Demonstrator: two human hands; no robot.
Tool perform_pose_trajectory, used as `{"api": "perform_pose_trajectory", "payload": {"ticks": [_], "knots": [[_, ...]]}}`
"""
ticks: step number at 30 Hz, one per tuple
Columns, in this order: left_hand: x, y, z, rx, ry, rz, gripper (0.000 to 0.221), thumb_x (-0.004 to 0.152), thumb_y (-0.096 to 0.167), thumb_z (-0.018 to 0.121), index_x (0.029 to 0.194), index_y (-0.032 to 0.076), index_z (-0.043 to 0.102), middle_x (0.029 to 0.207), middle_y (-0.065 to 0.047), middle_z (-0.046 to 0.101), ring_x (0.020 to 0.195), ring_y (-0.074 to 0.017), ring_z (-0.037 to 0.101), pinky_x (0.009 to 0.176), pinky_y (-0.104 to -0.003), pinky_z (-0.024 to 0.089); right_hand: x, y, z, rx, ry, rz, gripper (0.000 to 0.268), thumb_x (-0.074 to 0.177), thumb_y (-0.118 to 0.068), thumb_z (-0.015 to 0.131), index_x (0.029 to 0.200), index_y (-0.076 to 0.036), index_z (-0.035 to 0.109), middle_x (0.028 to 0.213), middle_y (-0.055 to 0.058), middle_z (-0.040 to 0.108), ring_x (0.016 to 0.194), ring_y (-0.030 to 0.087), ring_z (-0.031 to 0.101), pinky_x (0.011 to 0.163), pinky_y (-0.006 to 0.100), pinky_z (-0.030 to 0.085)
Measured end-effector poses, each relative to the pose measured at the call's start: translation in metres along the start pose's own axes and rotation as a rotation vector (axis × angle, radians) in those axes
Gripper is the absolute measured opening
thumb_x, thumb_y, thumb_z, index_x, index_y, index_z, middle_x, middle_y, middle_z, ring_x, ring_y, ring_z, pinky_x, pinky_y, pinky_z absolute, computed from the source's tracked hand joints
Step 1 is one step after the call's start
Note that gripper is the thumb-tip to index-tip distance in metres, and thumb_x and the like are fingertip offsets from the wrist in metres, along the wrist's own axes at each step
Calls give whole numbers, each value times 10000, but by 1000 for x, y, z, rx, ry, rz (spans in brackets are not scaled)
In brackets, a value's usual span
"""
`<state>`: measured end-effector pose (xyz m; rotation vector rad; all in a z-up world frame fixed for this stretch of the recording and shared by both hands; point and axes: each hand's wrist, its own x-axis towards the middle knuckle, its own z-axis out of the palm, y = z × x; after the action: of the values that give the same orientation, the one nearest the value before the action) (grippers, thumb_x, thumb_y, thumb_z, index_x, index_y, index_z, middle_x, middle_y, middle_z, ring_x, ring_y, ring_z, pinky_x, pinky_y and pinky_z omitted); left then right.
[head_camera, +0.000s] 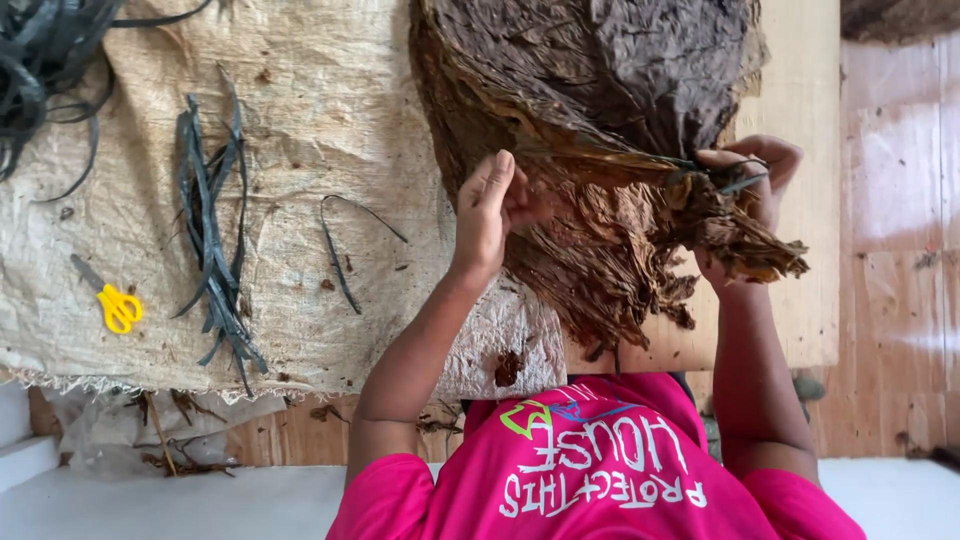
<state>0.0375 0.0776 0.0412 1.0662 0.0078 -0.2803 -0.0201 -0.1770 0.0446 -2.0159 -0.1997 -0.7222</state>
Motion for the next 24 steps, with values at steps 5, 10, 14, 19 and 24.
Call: {"api": "perform_pose_trajectory", "payload": {"ticks": [5, 10, 14, 19, 24], "knots": [[31, -3, -15, -352, -226, -485, 662, 1002, 542, 471, 1271, -53, 577, 1067, -253, 705, 950, -402, 737, 820, -453, 646, 2, 6, -3, 144, 9, 117, 265, 1012, 39, 693, 1267, 16, 628, 1224, 136, 407, 1112, 242, 490, 1003, 342, 451], [70, 13, -3, -388, -66, -372, 1149, 828, 586, 628, 1593, 280, -173, 767, -164, 687, 664, -358, 734, 680, -447, 654, -28, 40, -8, 591, -185, 146, 415, 1105, -276, 533, 1422, -7, 526, 1373, 117, 602, 1194, 193, 614, 1084, 334, 542], [93, 1, -6, -461, 40, -442, 936, 717, 320, 853, 1444, -12, 365, 862, -150, 646, 587, -348, 700, 633, -470, 678, -45, 30, 0, 615, -5, 475, 547, 990, -30, 668, 1484, -47, 433, 1177, 55, 631, 940, 115, 641, 836, 246, 572], [104, 4, -10, -209, 146, -429, 75, 791, -87, 634, 766, -21, 610, 828, -156, 644, 797, -318, 651, 702, -451, 607, -59, 25, 9, 815, -47, 485, 1097, 851, -41, 807, 1648, -268, 88, 1206, 114, 553, 864, 332, 743, 803, 483, 687], [114, 47, 21, -197, 23, -345, 56, 805, -89, 604, 770, -71, 564, 877, -216, 631, 827, -359, 655, 681, -458, 640, -26, 30, 9, 841, 76, 260, 966, 946, 76, 744, 1660, -335, 240, 1453, 118, 454, 986, 405, 678, 695, 474, 661]]}}
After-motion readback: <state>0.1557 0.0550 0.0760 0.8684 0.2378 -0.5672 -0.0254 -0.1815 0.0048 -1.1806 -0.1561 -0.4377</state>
